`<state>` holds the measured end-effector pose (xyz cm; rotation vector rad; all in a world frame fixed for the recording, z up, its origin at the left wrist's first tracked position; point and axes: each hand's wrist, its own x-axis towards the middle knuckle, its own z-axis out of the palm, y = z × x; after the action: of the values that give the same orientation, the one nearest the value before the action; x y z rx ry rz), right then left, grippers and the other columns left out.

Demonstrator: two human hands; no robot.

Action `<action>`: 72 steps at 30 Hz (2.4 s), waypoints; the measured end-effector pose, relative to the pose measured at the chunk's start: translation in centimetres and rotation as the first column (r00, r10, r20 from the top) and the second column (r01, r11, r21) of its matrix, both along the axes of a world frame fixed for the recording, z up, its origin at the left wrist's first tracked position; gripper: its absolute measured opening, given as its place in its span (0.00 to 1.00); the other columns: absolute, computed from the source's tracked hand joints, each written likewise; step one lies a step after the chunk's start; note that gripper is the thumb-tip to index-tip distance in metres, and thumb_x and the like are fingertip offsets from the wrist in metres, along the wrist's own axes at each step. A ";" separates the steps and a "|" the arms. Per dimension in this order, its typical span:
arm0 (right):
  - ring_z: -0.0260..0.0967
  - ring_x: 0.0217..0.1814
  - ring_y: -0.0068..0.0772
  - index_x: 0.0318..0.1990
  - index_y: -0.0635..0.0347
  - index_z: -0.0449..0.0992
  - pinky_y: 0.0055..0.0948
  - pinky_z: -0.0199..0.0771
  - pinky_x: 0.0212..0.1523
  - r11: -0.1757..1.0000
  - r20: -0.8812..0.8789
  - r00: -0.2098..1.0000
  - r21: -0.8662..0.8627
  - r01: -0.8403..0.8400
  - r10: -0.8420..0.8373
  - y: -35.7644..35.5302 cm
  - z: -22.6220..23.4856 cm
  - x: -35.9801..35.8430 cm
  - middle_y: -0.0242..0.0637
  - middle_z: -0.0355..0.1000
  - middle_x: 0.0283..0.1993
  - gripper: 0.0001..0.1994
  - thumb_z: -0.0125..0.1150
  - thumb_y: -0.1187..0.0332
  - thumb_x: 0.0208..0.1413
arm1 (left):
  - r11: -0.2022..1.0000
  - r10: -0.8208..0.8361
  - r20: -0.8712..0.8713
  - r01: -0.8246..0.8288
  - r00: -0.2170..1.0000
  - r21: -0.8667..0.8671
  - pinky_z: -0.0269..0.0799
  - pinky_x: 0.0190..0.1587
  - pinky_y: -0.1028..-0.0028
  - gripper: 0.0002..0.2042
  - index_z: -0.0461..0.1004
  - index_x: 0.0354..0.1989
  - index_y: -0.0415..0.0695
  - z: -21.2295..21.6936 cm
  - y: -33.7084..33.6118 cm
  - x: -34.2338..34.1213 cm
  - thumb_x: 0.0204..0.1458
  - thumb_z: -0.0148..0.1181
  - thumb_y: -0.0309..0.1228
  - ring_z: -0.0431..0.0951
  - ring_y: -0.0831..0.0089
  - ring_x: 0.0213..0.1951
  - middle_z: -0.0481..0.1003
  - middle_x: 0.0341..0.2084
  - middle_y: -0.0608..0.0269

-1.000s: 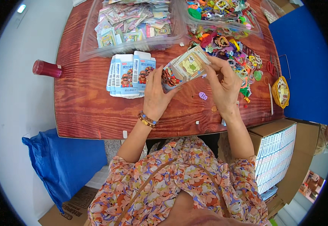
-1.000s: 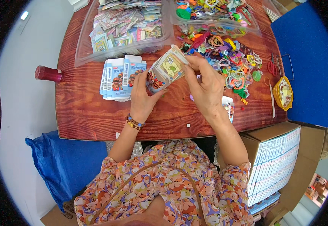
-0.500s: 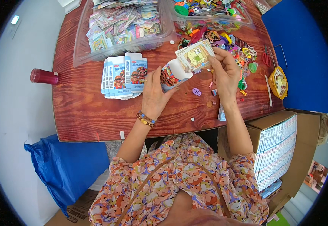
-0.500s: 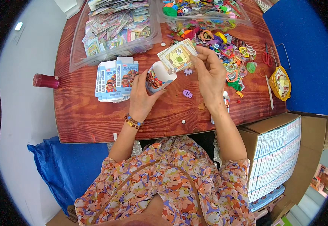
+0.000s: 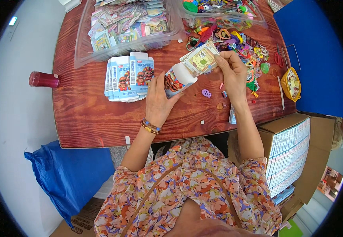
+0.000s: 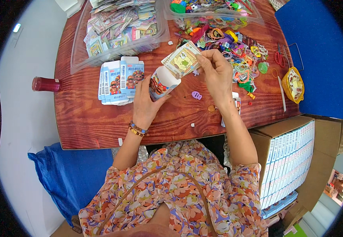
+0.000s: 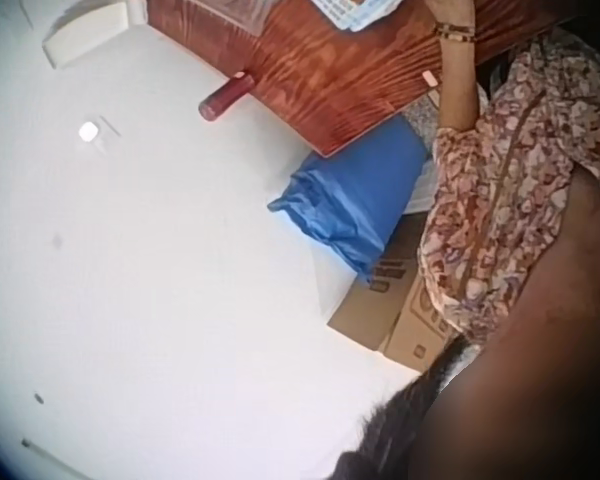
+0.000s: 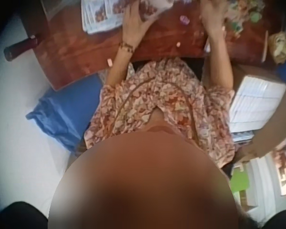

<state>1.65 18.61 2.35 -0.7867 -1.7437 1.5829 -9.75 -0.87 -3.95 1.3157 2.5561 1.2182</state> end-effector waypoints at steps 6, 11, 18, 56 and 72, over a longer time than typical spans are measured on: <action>0.68 0.29 0.12 0.40 0.63 0.77 0.15 0.64 0.27 0.942 0.053 0.998 0.331 -0.051 0.036 -1.8 -0.3 1.0 0.27 0.74 0.29 0.05 0.60 0.72 0.63 | 1.000 0.011 0.021 -0.012 1.000 0.020 0.70 0.53 0.58 0.41 0.63 0.61 0.35 0.3 0.7 -0.1 0.37 0.77 0.34 0.71 0.48 0.50 0.68 0.49 0.45; 0.66 0.27 0.13 0.39 0.64 0.78 0.18 0.65 0.28 0.881 0.261 0.965 0.449 -0.150 0.031 -1.9 1.5 1.1 0.28 0.74 0.27 0.04 0.59 0.73 0.62 | 0.999 -0.015 -0.015 0.015 1.000 0.028 0.70 0.54 0.58 0.41 0.63 0.61 0.36 0.0 0.7 0.0 0.35 0.78 0.30 0.70 0.48 0.51 0.68 0.49 0.46; 0.76 0.33 0.33 0.40 0.62 0.79 0.33 0.75 0.31 0.554 0.491 0.864 0.752 -0.356 -0.110 -3.1 0.5 0.7 0.36 0.77 0.38 0.08 0.63 0.68 0.58 | 0.999 -0.021 -0.063 0.023 0.998 0.031 0.70 0.54 0.58 0.42 0.63 0.62 0.36 -0.5 1.4 0.5 0.34 0.78 0.29 0.70 0.48 0.52 0.68 0.49 0.46; 0.73 0.41 0.61 0.41 0.62 0.68 0.52 0.73 0.38 0.799 0.773 0.632 0.406 -0.443 -0.043 -3.1 -6.0 4.3 0.52 0.71 0.43 0.11 0.62 0.69 0.56 | 0.995 -0.098 -0.029 0.099 0.995 0.024 0.71 0.51 0.60 0.38 0.65 0.59 0.36 -0.9 1.7 0.3 0.38 0.78 0.33 0.73 0.53 0.49 0.71 0.48 0.49; 0.73 0.32 0.18 0.46 0.65 0.78 0.19 0.71 0.30 0.972 0.234 0.970 0.203 -0.117 0.068 -3.4 -2.1 1.5 0.30 0.78 0.37 0.09 0.61 0.73 0.61 | 0.989 -0.148 -0.044 0.148 0.988 -0.005 0.70 0.53 0.58 0.41 0.63 0.63 0.38 -0.2 2.6 0.9 0.38 0.77 0.30 0.71 0.49 0.53 0.68 0.53 0.47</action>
<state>3.19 15.26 0.26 -0.8122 -2.1028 1.3753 -8.82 1.73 -4.16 1.5172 2.4354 1.1729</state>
